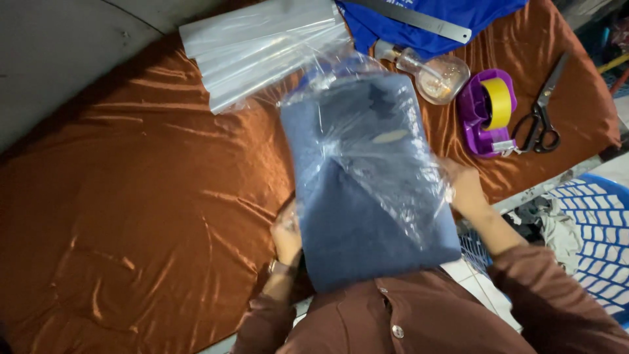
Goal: The person is packaging folded clothes into plastic bags and sealing them with tape and a ruler.
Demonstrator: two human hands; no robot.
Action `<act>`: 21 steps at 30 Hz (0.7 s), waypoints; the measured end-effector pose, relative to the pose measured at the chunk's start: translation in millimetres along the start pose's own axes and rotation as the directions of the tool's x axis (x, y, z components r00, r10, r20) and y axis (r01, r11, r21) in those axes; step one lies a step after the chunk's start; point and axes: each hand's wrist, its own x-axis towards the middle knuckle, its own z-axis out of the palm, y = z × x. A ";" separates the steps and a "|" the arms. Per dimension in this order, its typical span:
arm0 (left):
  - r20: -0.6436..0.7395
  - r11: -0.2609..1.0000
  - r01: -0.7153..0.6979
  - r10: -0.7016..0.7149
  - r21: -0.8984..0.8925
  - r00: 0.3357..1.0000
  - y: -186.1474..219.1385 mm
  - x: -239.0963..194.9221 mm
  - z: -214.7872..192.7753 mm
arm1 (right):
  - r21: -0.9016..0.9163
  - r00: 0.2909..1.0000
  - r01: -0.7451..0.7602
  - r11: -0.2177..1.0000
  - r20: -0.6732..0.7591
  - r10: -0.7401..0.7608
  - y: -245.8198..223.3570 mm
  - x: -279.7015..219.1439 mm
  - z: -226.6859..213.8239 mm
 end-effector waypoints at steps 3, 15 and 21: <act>-0.007 0.998 0.062 -0.062 0.031 0.998 -8.3 -32.6 -1.7 | 0.055 0.999 -0.047 0.997 0.013 0.047 -8.9 -33.9 -2.4; -0.017 0.636 0.131 -0.221 -0.760 0.975 -34.8 -139.4 -11.5 | -0.117 0.998 -0.053 0.992 0.016 0.055 -26.4 -107.1 -16.1; -0.044 0.957 -0.192 0.206 0.217 0.978 4.4 -147.4 -38.3 | -0.302 0.998 -0.003 0.953 0.062 0.023 54.7 -174.2 25.2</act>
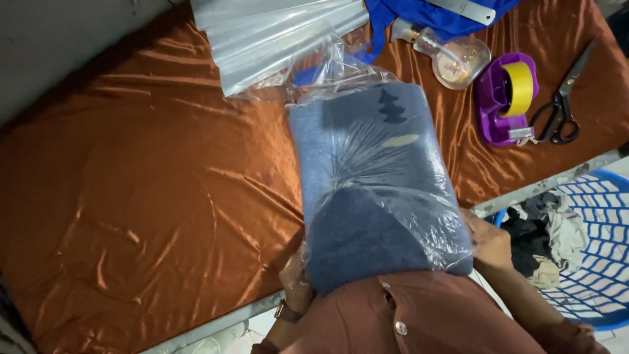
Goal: The person is packaging folded clothes into plastic bags and sealing them with tape and a ruler.
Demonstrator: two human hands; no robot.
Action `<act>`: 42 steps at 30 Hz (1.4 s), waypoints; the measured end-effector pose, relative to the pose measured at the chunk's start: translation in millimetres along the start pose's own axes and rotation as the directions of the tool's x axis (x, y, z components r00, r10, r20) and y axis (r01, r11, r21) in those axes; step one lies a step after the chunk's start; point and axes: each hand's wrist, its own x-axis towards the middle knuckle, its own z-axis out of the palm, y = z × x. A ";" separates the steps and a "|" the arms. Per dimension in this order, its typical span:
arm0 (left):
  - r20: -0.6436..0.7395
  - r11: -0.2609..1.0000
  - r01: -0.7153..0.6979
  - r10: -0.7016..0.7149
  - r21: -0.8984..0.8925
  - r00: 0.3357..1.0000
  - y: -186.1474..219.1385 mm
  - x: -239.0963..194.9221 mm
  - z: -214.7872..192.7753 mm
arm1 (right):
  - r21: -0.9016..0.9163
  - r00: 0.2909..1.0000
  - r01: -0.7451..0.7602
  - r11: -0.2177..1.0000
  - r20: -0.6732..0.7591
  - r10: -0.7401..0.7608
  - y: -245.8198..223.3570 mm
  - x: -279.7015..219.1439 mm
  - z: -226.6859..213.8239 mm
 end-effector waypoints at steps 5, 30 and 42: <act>0.170 0.991 0.127 -0.119 -0.038 0.978 20.1 16.8 -12.9 | 0.012 0.997 -0.009 1.000 -0.075 0.010 -43.3 5.0 -38.6; 0.480 0.976 0.181 -0.216 0.119 0.850 16.9 41.0 -55.5 | 0.486 0.909 -0.302 0.820 0.406 0.094 -5.5 1.8 -58.4; 0.492 0.964 0.193 -0.259 0.182 0.831 92.1 139.6 -43.3 | 0.303 0.968 0.201 0.931 0.083 -0.236 -107.8 70.6 -102.3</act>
